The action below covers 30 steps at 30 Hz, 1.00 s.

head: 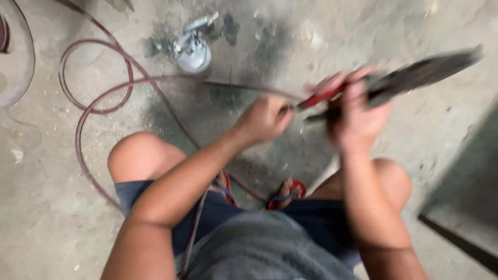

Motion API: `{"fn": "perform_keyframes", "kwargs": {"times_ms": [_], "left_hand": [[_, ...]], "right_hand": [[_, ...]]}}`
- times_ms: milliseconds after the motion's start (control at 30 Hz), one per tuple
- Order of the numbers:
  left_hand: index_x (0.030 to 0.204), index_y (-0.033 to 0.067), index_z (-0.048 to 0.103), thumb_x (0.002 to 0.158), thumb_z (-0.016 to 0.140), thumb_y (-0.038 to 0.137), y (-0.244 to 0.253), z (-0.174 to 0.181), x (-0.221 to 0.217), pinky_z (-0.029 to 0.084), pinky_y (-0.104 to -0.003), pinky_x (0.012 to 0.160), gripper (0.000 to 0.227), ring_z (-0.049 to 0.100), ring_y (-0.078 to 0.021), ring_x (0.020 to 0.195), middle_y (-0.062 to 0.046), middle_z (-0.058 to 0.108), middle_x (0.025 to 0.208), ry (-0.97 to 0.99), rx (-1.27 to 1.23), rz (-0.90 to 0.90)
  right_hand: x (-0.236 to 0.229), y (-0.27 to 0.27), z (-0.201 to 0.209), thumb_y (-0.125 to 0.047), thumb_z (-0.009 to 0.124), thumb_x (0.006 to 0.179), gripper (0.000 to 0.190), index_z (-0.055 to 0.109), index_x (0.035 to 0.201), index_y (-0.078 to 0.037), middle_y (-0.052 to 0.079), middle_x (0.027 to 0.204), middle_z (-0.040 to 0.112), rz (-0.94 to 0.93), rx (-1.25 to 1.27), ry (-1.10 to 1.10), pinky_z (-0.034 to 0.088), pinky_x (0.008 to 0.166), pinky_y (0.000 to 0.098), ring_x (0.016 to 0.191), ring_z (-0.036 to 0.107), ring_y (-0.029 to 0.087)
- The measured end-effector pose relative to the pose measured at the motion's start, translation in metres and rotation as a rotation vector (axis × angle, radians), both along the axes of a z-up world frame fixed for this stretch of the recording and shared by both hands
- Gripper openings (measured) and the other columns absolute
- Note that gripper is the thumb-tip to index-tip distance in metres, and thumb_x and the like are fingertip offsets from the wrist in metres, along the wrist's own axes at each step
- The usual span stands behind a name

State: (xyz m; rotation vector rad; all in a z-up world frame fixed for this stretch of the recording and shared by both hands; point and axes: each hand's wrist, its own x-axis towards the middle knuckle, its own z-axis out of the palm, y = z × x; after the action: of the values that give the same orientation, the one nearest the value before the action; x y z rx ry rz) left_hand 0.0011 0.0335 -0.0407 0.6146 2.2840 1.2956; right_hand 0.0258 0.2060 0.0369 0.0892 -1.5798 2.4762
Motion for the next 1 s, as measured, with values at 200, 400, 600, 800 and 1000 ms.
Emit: {"fn": "perform_keyframes", "kwargs": {"times_ms": [200,400,600,800,1000], "left_hand": [[0.076,0.0176,0.033,0.092,0.063,0.017,-0.003,0.013,-0.012,0.029,-0.034,0.057,0.035,0.038,-0.0135,0.057,0.004,0.037,0.064,-0.145,0.146,0.081],[0.112,0.0152,0.043,0.109,0.036,0.029,-0.004,-0.007,-0.014,0.042,-0.024,0.044,0.016,0.042,-0.0086,0.054,-0.002,0.046,0.075,-0.451,0.793,0.190],[0.112,0.0124,0.046,0.111,0.034,0.049,-0.013,0.002,-0.022,0.033,-0.021,0.036,0.038,0.035,-0.0071,0.047,-0.001,0.036,0.070,-0.661,0.963,0.222],[0.102,0.0100,0.049,0.110,0.033,0.045,-0.009,0.010,-0.010,0.032,-0.020,0.032,0.039,0.033,-0.0042,0.043,0.005,0.036,0.061,-0.740,0.603,0.033],[0.093,0.0039,0.056,0.095,0.057,0.011,-0.009,0.007,-0.005,0.038,-0.024,0.038,0.008,0.046,-0.0107,0.050,-0.007,0.051,0.065,-0.841,0.773,0.109]], "right_hand": [[-0.028,0.034,-0.078,-0.020,0.058,0.105,0.016,0.045,0.097,-0.013,0.013,0.083,0.069,-0.081,0.314,-0.426,0.058,0.068,0.0362,0.070,0.065,0.022],[-0.007,0.035,-0.225,-0.025,0.065,0.095,0.039,0.062,0.124,0.000,0.031,0.100,0.071,0.397,1.230,-0.630,0.054,0.088,0.0604,0.102,0.069,0.050],[-0.025,0.008,-0.140,-0.022,0.058,0.096,0.047,0.064,0.133,0.006,0.034,0.122,0.068,0.549,1.286,-0.512,0.046,0.105,0.0626,0.120,0.061,0.054],[-0.043,0.022,-0.052,-0.026,0.052,0.110,0.036,0.065,0.130,0.001,0.015,0.113,0.067,0.494,0.453,-0.157,0.058,0.095,0.0410,0.099,0.065,0.018],[-0.040,0.015,-0.032,-0.007,0.070,0.104,0.012,0.075,0.105,0.004,0.013,0.089,0.062,0.481,0.704,0.063,0.045,0.068,0.0307,0.071,0.057,0.017]]}}
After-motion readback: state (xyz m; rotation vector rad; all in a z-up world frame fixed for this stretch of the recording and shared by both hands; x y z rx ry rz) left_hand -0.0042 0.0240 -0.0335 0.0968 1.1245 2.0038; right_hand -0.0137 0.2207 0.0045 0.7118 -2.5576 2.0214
